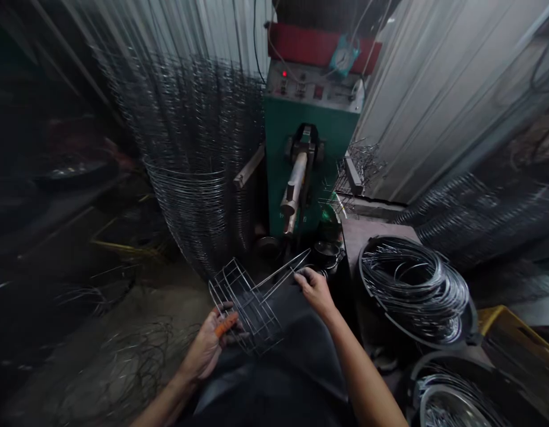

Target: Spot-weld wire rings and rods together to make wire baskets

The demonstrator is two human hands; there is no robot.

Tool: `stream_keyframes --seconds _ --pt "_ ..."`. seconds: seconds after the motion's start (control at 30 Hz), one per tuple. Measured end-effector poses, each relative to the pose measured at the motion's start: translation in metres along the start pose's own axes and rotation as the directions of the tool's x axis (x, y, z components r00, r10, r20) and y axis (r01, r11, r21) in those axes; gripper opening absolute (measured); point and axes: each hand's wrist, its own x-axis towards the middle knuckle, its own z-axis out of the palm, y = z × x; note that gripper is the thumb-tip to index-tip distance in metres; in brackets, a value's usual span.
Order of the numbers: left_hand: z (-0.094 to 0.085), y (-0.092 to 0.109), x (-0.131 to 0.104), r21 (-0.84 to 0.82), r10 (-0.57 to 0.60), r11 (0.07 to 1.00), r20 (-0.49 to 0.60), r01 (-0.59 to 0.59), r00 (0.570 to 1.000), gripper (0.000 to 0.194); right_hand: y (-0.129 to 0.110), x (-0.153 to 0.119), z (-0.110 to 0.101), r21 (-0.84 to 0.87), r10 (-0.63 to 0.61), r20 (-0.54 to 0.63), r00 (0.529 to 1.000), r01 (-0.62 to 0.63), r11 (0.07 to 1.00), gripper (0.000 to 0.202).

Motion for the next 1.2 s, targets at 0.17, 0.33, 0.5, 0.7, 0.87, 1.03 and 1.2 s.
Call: stream_keyframes --seconds 0.17,0.33,0.5,0.7,0.87,1.03,1.2 --pt "0.014 0.008 0.011 -0.020 0.016 1.000 -0.012 -0.016 1.000 0.047 -0.001 0.019 0.003 0.041 -0.022 -0.050 0.998 0.024 0.999 0.032" --pt "0.027 0.011 0.022 -0.036 0.034 0.999 -0.023 -0.035 0.999 0.048 0.008 0.036 0.017 0.300 0.089 -0.116 0.989 -0.050 0.953 0.037" --pt "0.034 0.011 0.030 -0.111 0.020 0.994 -0.040 -0.024 0.999 0.048 0.008 0.050 0.031 0.482 0.147 -0.134 0.980 -0.065 0.874 0.039" --pt "0.037 0.014 0.040 -0.144 -0.060 0.988 -0.084 0.047 0.995 0.045 0.011 0.063 0.038 0.544 0.161 -0.108 0.981 -0.077 0.835 0.036" --pt "0.037 0.015 0.049 -0.145 -0.092 0.986 -0.101 0.077 0.991 0.047 0.018 0.070 0.043 0.588 0.196 -0.096 0.976 -0.103 0.803 0.033" --pt "0.039 0.015 0.054 -0.129 -0.069 0.990 -0.118 0.054 0.991 0.050 0.022 0.076 0.045 0.596 0.236 -0.099 0.967 -0.132 0.792 0.031" --pt "0.039 0.015 0.060 -0.143 -0.075 0.988 -0.116 0.058 0.990 0.048 0.019 0.081 0.044 0.623 0.259 -0.097 0.961 -0.144 0.769 0.028"
